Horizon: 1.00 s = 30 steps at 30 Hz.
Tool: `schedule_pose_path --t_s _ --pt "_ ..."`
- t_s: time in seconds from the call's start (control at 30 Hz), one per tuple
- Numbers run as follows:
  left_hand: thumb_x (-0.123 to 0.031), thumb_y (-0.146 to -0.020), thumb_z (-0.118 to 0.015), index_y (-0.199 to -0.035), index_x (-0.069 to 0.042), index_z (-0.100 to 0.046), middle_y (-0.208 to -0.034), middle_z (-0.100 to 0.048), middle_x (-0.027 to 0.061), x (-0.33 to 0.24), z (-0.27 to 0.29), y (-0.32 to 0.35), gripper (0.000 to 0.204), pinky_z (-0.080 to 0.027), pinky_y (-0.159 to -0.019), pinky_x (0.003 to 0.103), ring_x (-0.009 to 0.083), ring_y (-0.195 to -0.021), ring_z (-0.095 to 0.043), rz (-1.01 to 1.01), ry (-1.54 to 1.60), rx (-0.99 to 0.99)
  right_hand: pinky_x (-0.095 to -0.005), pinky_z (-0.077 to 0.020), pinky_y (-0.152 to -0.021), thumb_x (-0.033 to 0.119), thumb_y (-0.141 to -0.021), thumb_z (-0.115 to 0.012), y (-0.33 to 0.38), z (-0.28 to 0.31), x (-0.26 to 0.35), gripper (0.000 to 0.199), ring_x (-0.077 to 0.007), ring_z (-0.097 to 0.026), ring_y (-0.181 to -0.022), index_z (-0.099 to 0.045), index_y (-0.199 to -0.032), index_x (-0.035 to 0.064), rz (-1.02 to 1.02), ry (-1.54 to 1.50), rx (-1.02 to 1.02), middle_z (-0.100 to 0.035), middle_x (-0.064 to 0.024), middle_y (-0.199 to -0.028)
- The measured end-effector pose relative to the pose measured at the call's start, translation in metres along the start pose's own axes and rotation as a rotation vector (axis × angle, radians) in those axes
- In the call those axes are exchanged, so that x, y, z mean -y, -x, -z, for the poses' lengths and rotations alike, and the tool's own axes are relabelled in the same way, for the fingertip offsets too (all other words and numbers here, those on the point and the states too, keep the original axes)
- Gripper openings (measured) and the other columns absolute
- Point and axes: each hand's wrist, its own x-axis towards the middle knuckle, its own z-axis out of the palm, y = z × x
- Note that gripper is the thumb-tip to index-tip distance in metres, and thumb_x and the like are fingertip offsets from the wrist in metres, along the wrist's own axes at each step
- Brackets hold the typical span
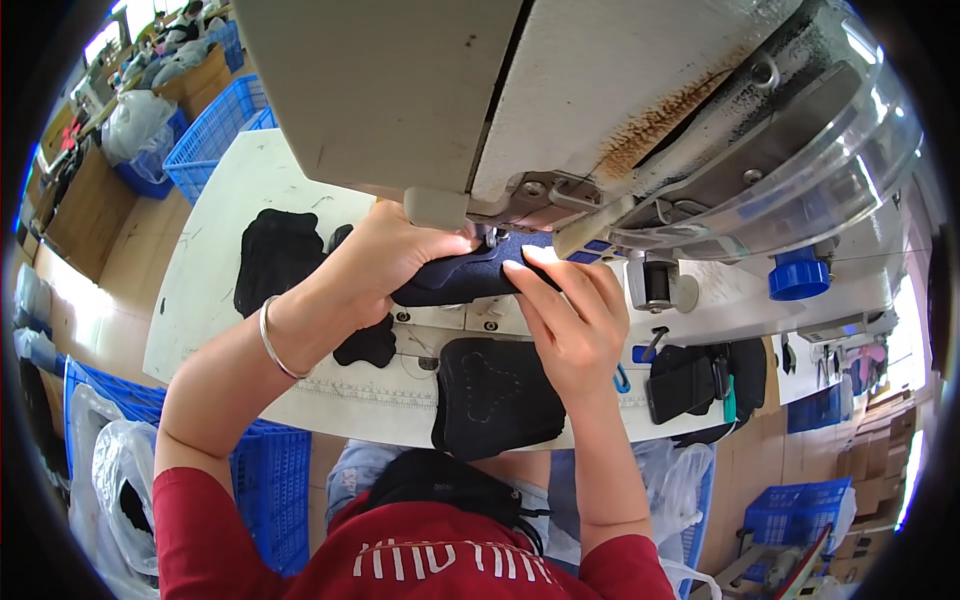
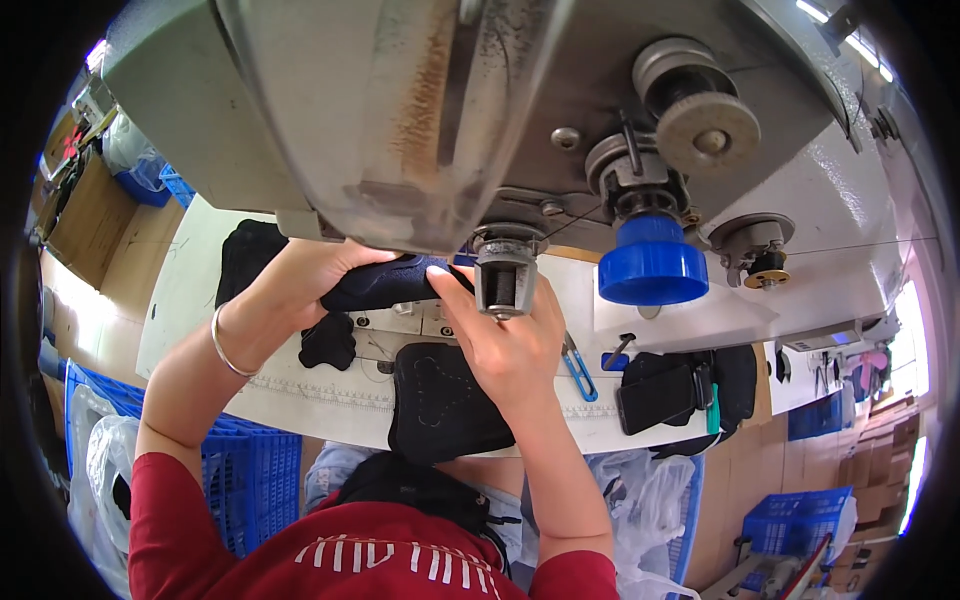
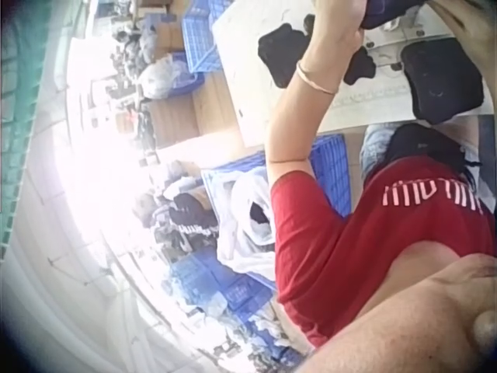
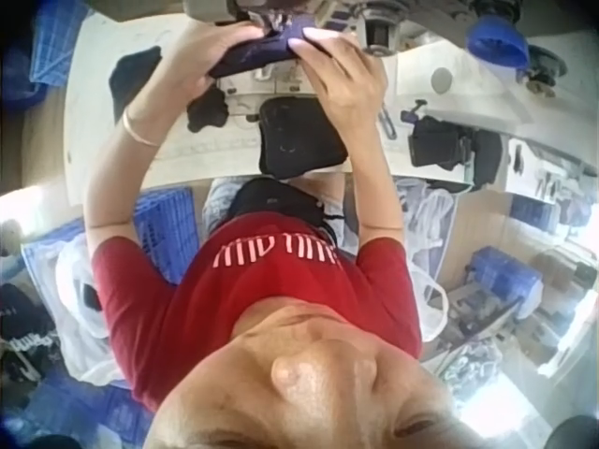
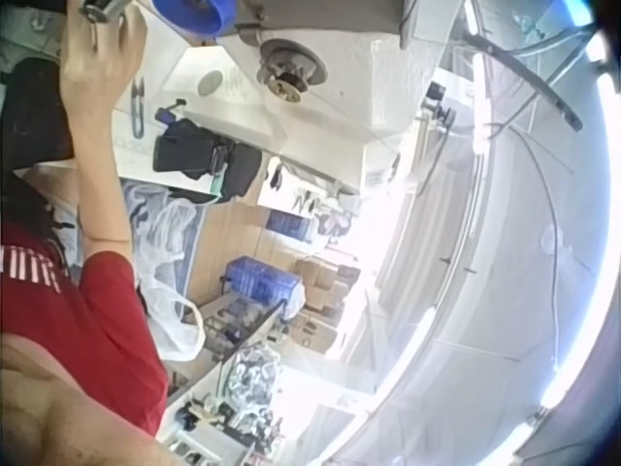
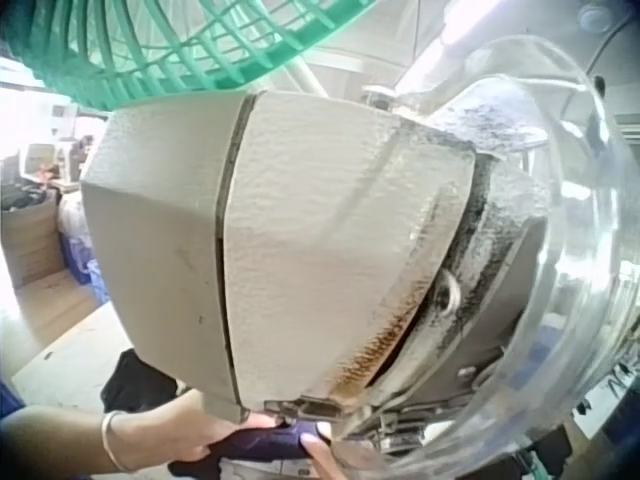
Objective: Stitching black shoe components using a sewing machine.
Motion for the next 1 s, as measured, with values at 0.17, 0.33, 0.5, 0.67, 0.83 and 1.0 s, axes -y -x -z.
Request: schedule_pose_path --t_s 0.17,0.33,0.5,0.67,0.83,1.0 --pt "-0.002 -0.078 -0.065 -0.091 0.0 -0.065 -0.087 -0.065 0.0051 -0.003 -0.003 0.007 0.014 -0.05 -0.071 0.025 0.0117 -0.079 -0.062 -0.009 0.028 -0.043 -0.0331 -0.0468 -0.073 0.005 -0.063 -0.077 0.0 0.008 0.003 0.031 -0.0228 -0.058 -0.078 -0.07 -0.093 0.0071 -0.002 0.0 0.041 -0.066 -0.0046 -0.095" --pt "-0.003 -0.078 -0.067 -0.096 0.002 -0.066 -0.089 -0.066 0.0072 -0.001 -0.004 0.006 0.018 -0.048 -0.075 0.026 0.0119 -0.082 -0.061 0.029 0.002 -0.104 -0.0394 -0.0442 -0.077 0.013 -0.072 -0.077 0.006 0.014 0.009 0.038 -0.0341 -0.057 -0.089 -0.061 -0.103 -0.0014 -0.345 -0.116 -0.171 -0.062 -0.0116 -0.095" --pt "-0.006 -0.079 -0.068 -0.096 0.006 -0.067 -0.089 -0.067 0.0089 0.011 0.002 0.001 0.021 -0.047 -0.073 0.026 0.0108 -0.08 -0.061 -0.008 0.06 -0.1 -0.0374 -0.0433 -0.069 0.01 -0.077 -0.074 0.003 0.015 0.011 0.021 -0.031 -0.056 -0.084 -0.064 -0.093 0.0021 -0.32 0.034 -0.003 -0.061 -0.0104 -0.092" --pt "-0.008 -0.079 -0.07 -0.091 0.005 -0.069 -0.084 -0.067 0.0068 0.018 -0.005 0.003 0.018 -0.048 -0.065 0.024 0.0095 -0.073 -0.061 -0.036 0.152 -0.149 -0.0267 -0.0416 -0.058 0.011 -0.084 -0.067 0.012 0.001 0.03 0.013 -0.014 -0.055 -0.061 -0.066 -0.076 0.001 -0.529 -0.213 0.032 -0.06 -0.0049 -0.068" --pt "-0.007 -0.08 -0.068 -0.09 0.002 -0.068 -0.083 -0.066 0.0048 0.02 -0.011 0.007 0.014 -0.048 -0.062 0.025 0.01 -0.072 -0.061 -0.055 0.23 -0.167 -0.0263 -0.0373 -0.048 0.016 -0.084 -0.068 0.007 -0.022 0.05 0.021 -0.0081 -0.052 -0.051 -0.067 -0.074 -0.0023 -0.925 -0.694 0.136 -0.059 -0.0071 -0.057" --pt "-0.006 -0.08 -0.067 -0.089 0.002 -0.066 -0.083 -0.065 0.0035 0.027 -0.013 0.007 0.012 -0.048 -0.062 0.026 0.0104 -0.071 -0.061 -0.053 0.314 -0.167 -0.02 -0.041 -0.05 0.014 -0.089 -0.063 0.003 -0.027 0.054 0.027 -0.0062 -0.054 -0.052 -0.062 -0.067 -0.0016 -1.03 -0.879 0.06 -0.062 -0.0045 -0.06"
